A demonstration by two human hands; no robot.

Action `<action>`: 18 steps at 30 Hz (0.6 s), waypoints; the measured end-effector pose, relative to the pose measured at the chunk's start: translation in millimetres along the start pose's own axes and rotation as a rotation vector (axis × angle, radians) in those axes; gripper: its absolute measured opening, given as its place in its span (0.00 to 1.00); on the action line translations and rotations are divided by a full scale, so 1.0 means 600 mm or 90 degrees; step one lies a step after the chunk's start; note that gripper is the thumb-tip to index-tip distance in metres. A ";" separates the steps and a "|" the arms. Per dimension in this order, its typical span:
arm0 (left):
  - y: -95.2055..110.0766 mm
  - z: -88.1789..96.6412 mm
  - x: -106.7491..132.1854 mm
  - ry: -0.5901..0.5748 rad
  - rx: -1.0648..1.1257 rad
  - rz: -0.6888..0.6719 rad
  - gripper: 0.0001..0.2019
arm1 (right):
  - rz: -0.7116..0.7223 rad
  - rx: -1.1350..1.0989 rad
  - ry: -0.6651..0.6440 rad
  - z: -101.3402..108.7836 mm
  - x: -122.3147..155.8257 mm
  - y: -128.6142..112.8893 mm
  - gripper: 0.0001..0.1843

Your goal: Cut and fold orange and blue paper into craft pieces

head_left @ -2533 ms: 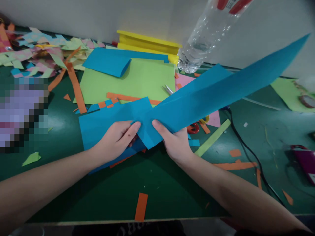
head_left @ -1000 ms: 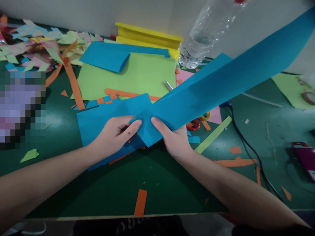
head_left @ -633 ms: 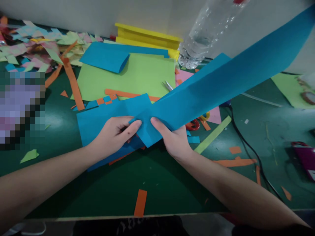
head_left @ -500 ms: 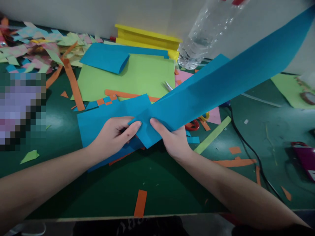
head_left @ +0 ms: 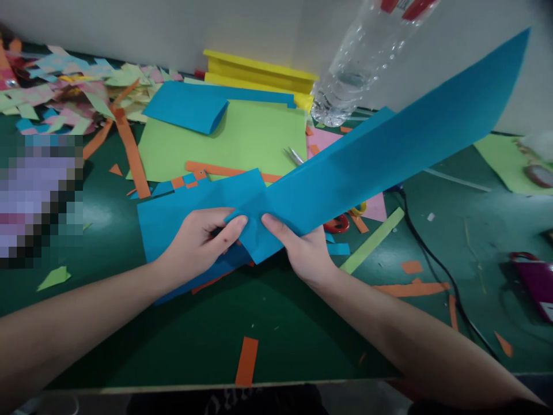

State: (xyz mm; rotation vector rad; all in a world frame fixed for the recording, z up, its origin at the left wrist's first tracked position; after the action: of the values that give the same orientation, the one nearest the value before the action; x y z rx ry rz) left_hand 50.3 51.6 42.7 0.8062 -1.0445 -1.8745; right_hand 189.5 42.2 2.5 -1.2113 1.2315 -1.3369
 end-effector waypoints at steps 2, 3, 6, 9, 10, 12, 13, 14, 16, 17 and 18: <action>-0.002 0.001 0.000 0.002 -0.003 0.009 0.20 | -0.002 -0.003 -0.003 -0.001 0.000 0.002 0.28; -0.003 0.001 0.000 0.003 -0.005 0.015 0.20 | -0.001 -0.002 -0.004 -0.001 -0.001 0.003 0.29; -0.004 0.000 0.000 -0.001 0.003 0.016 0.20 | 0.007 0.002 -0.005 0.000 0.000 0.005 0.29; -0.005 0.000 -0.001 -0.003 0.018 0.013 0.20 | 0.015 0.003 -0.009 0.000 0.000 0.005 0.29; -0.005 0.000 -0.001 -0.003 0.021 0.012 0.20 | 0.017 0.004 -0.009 0.000 0.000 0.005 0.29; -0.006 0.000 -0.001 -0.003 0.026 0.013 0.20 | 0.021 0.011 -0.009 0.000 0.001 0.004 0.29; -0.006 0.000 -0.001 -0.002 0.028 0.015 0.20 | 0.021 0.016 -0.007 0.001 0.001 0.003 0.29; -0.007 0.000 0.000 -0.001 0.030 0.019 0.20 | 0.022 0.020 -0.005 0.001 0.001 0.003 0.29; -0.009 0.001 0.000 0.001 0.035 0.026 0.20 | 0.022 0.017 0.000 0.001 0.001 0.001 0.28; -0.009 0.001 0.000 -0.001 0.039 0.028 0.20 | 0.021 0.014 0.001 0.001 0.001 0.000 0.28; -0.010 0.001 0.000 -0.001 0.041 0.031 0.20 | 0.018 0.012 -0.002 0.000 0.001 0.000 0.27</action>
State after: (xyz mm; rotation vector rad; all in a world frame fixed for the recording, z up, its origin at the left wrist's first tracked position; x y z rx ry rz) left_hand 47.8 53.4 37.3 0.8089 -1.1210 -1.8094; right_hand 189.5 41.7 2.3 -1.1781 1.2266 -1.3228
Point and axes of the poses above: each hand's wrist, its own x-axis away from the middle knuckle, its own z-axis out of the back of the hand, y = z × x, the point moved 9 cm from there along -x, towards the middle knuckle, and after that the axes turned 7 degrees about x, right-handed, at the moved point
